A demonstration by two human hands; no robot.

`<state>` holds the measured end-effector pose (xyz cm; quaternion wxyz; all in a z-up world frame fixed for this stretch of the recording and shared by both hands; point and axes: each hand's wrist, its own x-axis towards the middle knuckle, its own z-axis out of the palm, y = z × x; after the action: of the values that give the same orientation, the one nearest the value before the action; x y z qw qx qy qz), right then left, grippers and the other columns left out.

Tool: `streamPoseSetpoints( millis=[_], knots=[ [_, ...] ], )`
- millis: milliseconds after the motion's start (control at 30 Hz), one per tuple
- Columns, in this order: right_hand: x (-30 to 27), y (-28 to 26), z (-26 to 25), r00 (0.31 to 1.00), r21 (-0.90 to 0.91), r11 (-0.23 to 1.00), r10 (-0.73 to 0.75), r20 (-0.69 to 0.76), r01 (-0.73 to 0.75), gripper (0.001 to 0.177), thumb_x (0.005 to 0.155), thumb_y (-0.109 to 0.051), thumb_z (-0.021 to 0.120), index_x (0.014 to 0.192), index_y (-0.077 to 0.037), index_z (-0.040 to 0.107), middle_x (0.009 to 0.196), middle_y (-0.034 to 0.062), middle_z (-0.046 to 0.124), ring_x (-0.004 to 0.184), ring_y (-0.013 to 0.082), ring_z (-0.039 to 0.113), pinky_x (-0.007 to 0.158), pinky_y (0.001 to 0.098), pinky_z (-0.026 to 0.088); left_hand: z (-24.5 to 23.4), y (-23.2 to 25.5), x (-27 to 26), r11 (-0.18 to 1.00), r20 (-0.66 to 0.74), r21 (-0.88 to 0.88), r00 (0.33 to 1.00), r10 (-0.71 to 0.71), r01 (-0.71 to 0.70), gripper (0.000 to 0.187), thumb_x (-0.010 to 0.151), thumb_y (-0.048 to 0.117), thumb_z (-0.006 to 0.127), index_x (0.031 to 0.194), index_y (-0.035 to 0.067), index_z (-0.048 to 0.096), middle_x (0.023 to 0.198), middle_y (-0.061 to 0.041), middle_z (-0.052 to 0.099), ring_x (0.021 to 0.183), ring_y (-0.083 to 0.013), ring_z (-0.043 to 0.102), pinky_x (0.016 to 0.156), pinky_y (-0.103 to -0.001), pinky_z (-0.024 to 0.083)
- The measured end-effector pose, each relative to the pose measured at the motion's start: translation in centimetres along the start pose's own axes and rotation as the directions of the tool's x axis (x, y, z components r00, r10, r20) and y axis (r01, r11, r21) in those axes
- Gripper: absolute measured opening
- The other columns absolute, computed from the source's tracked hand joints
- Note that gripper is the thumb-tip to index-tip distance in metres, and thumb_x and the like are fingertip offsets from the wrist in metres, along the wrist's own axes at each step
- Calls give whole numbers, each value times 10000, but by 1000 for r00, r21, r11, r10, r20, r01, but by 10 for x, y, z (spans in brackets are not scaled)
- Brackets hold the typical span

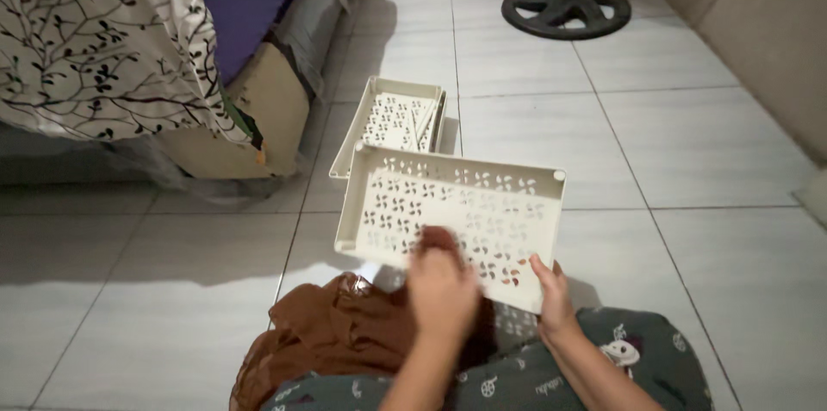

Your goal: The person wipes a white perforated plastic tray with a brown cloth, then inserts four white plastic rods into the tray's corner holes to form legs. They place a second identical tray on top of the rods to create a two-tier stand.

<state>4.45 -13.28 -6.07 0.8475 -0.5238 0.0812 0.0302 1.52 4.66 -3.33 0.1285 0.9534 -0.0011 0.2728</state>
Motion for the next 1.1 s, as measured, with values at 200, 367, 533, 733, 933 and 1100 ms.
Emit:
streamPoseSetpoints(
  millis=[200, 367, 533, 733, 933, 1100],
  knots=[
    [-2, -7, -2, 985, 166, 975, 127, 114, -145, 428, 949, -374, 512, 1131, -14, 656, 1023, 180, 733, 920, 302, 723, 815, 437, 600, -2, 70, -24, 860, -29, -355, 923, 382, -367, 366, 894, 241, 605, 1094, -61, 664, 1242, -266, 659, 1203, -383, 629, 1156, -538, 384],
    [2, -3, -8, 992, 128, 987, 107, -62, -99, 447, 1014, -356, 548, 1259, 11, 622, 1116, 163, 702, 986, 274, 676, 858, 393, 542, -7, 28, 6, 982, 24, -114, 987, 157, -153, 369, 905, 253, 558, 1108, -28, 685, 1244, -210, 674, 1159, -330, 631, 1118, -603, 335],
    [-8, -8, -3, 997, 67, 996, 55, -60, -51, 541, 959, -332, 546, 1372, 17, 533, 1209, 144, 691, 1047, 242, 688, 894, 387, 535, -16, -45, 28, 964, 240, 147, 938, -251, 221, 420, 962, 364, 485, 1141, 35, 673, 1283, -124, 655, 1247, -273, 589, 1207, -654, 175],
    [-1, -6, 7, 999, -53, 997, -47, 7, 47, 519, 966, -284, 562, 1374, 30, 497, 1222, 148, 681, 1091, 225, 674, 946, 345, 523, -4, -30, 10, 992, 19, 90, 996, -86, 84, 449, 929, 341, 586, 1104, -65, 663, 1157, -224, 649, 1126, -358, 597, 1062, -619, 322],
    [1, -1, -2, 986, 45, 997, -73, 149, 67, 419, 1029, -294, 554, 1238, 69, 576, 1065, 174, 697, 948, 277, 674, 838, 392, 551, -16, 69, -24, 860, -140, -340, 924, 355, -381, 445, 867, 200, 633, 1199, -95, 648, 1312, -265, 630, 1265, -387, 581, 1122, -499, 427],
    [6, -4, -2, 999, 60, 998, 28, 46, -31, 439, 1009, -340, 510, 1263, 7, 597, 1079, 127, 707, 958, 243, 677, 843, 365, 549, -19, 31, 8, 891, -60, -359, 959, 276, -279, 317, 894, 150, 596, 1166, 3, 665, 1323, -172, 662, 1231, -313, 599, 1131, -488, 425]
  ],
)
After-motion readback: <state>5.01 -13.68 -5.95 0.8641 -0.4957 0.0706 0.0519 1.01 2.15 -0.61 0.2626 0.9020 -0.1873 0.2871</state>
